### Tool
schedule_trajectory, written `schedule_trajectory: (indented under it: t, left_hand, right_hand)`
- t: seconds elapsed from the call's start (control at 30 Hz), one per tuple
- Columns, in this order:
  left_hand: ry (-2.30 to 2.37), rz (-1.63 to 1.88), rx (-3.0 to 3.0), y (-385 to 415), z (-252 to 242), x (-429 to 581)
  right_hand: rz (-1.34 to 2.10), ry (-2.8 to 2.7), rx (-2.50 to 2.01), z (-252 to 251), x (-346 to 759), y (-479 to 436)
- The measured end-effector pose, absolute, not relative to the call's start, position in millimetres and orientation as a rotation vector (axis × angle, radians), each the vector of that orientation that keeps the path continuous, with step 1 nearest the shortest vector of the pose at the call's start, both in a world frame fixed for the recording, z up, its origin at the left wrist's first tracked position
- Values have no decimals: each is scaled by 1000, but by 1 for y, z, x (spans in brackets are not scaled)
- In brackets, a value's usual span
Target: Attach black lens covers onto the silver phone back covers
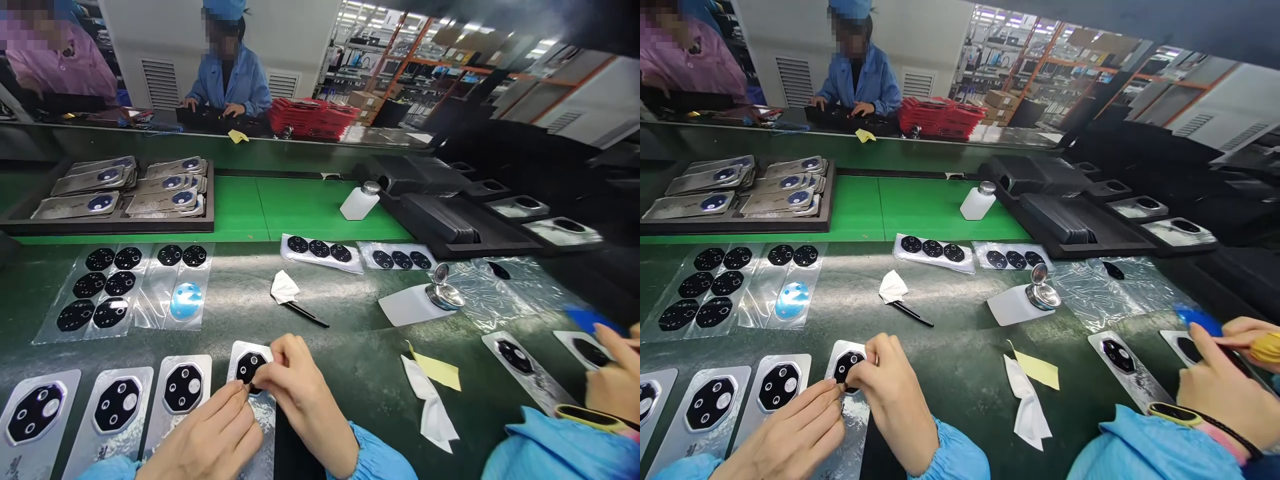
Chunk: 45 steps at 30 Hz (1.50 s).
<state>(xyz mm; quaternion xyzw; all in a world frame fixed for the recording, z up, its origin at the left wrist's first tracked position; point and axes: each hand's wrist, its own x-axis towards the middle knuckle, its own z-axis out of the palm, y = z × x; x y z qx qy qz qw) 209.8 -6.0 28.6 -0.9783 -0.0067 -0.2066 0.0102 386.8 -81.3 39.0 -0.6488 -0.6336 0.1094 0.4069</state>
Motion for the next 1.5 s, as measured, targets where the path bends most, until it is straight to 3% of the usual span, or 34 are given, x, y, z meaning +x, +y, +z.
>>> schedule_trajectory:
  t: [0.27,0.43,1.1,1.3,1.5]
  left_hand:
    - [35,-629,-3056,-2,33,209]
    - [-52,-751,-3130,5,30,206]
    - [-81,-645,-3082,8,25,206]
    - [-99,-657,-3019,6,26,208]
    - [-112,-632,-3040,5,22,208]
  right_hand:
    - [419,-1263,-1597,36,391,-78]
    - [426,-1260,-1612,33,388,-78]
    - [413,-1349,-1633,30,387,-78]
    - [306,-1518,-1714,38,388,-72]
    - [-26,-1843,-1756,35,381,-63]
